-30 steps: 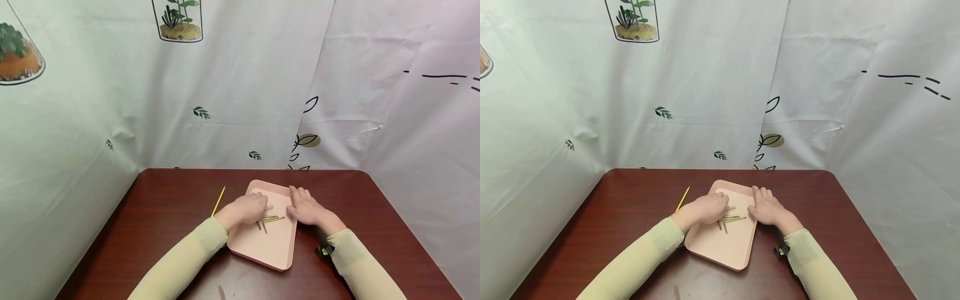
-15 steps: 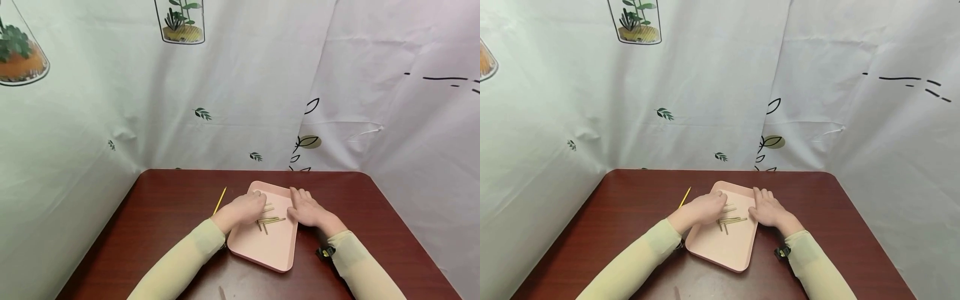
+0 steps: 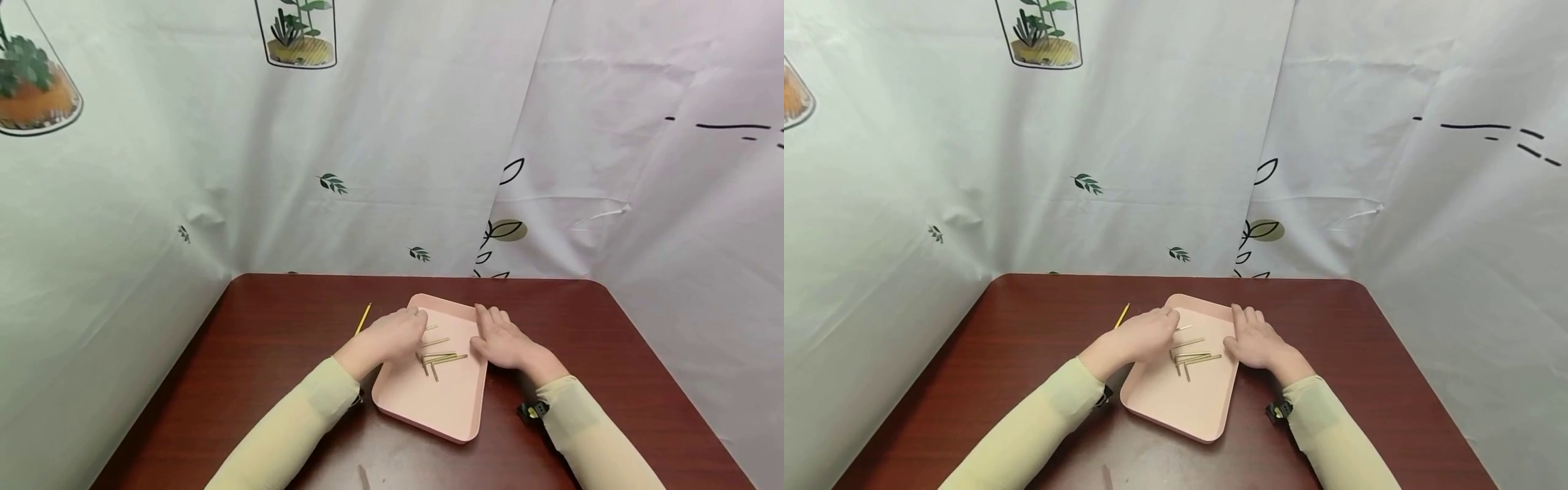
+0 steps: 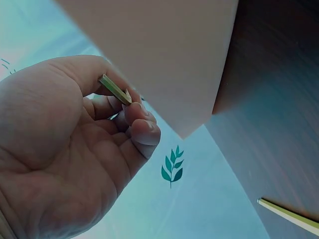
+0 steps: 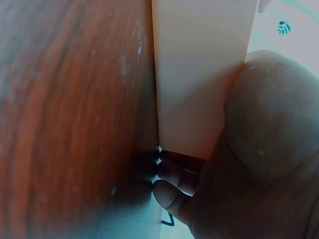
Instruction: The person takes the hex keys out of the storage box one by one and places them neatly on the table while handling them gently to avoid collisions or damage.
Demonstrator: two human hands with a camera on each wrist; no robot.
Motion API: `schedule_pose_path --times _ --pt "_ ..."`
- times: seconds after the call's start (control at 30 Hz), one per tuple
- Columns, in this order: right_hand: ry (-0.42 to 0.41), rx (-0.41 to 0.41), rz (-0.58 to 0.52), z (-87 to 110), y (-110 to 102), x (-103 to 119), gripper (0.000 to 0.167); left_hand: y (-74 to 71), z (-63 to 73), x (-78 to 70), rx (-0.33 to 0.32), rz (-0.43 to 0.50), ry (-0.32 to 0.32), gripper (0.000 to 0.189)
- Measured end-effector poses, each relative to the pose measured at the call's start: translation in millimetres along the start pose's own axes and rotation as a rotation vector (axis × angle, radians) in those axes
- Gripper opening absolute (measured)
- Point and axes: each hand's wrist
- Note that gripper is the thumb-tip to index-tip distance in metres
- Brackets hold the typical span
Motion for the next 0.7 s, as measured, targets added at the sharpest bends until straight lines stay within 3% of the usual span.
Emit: schedule_pose_path --times 0.3,0.4,0.7 --pt "-0.018 -0.038 -0.041 -3.4 11 -14 0.078 -1.5 7.6 8.6 0.007 0.005 -0.037 0.037" --pt "-0.025 -0.042 -0.005 -6.0 17 -22 0.078 -1.5 10.2 12.1 -0.009 -0.001 -0.027 0.034" --pt "-0.021 -0.037 -0.003 -4.9 13 -15 0.076 0.1 18.2 25.4 -0.039 -0.020 -0.011 0.021"
Point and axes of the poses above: each hand's wrist, its own z-axis away from the middle knuckle, its own y-axis out of the palm, x = y × z, and after that the axes turned 8 degrees about y, right-handed
